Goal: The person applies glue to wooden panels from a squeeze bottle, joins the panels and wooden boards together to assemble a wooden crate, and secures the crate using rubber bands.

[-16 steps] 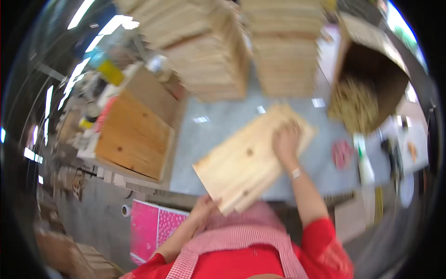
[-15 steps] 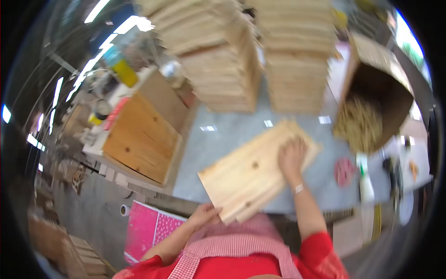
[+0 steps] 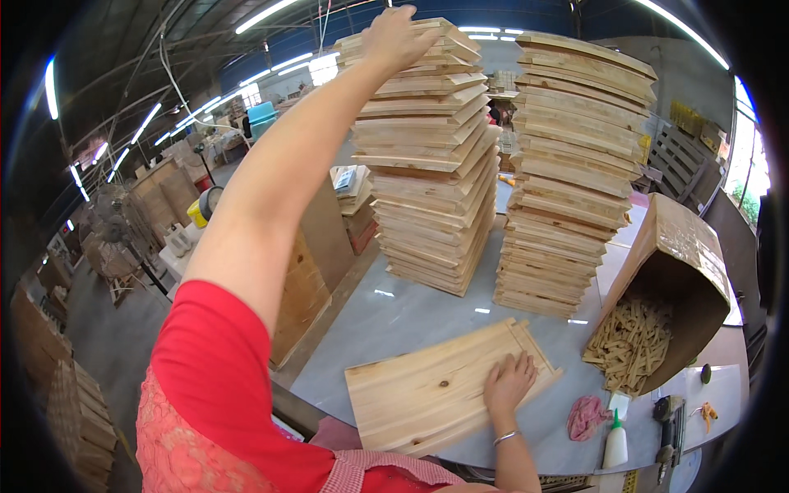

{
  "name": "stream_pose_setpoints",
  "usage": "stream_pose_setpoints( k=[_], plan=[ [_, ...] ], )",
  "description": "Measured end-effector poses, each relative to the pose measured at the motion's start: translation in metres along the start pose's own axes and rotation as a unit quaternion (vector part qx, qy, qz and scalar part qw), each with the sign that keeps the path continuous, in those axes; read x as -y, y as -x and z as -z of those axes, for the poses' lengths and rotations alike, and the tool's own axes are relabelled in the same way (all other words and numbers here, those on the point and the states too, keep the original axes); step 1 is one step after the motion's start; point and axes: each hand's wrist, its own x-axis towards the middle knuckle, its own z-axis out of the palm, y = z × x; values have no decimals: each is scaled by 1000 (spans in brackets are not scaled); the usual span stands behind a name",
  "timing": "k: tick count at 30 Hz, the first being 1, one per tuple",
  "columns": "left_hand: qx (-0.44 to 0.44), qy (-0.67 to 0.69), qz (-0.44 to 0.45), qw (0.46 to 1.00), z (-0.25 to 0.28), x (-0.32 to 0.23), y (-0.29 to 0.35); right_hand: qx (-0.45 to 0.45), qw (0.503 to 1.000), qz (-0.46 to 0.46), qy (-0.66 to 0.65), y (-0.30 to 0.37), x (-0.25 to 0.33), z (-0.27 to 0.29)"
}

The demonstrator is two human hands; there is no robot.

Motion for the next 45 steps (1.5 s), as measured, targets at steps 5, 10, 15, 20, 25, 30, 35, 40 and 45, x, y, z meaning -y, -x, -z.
stream_pose_setpoints(
  k=[5, 10, 15, 20, 25, 30, 35, 40, 45],
  plan=[
    [180, -26, 142, 973, -1, -49, -41, -2, 1000, -5, -21, -3, 1, 2],
    [125, -79, 44, 988, 4, -14, -47, -8, 1000, 5, -29, 0, -2, -1],
    [12, 98, -98, 990, 98, -33, -8, -22, 1000, 3, -12, 0, -6, 2],
    [136, 32, -141, 980, 171, -39, 14, -20, 1000, 13, -6, -4, -5, -2],
    [41, -27, -104, 993, 181, 15, 8, -41, 999, 21, -5, 5, -7, -7],
    [-178, 230, 79, 953, 300, 79, 62, -32, 999, 41, 4, 11, -3, -3],
    [-138, 437, 445, 769, 339, 64, 222, -25, 998, 30, 57, 7, -16, -11],
    [5, 496, 700, 515, 342, -9, 409, 66, 992, -57, -86, -23, -24, -3],
    [106, 496, 789, 346, 297, -55, 551, 53, 964, -181, -185, -49, -51, 15]
  ],
)
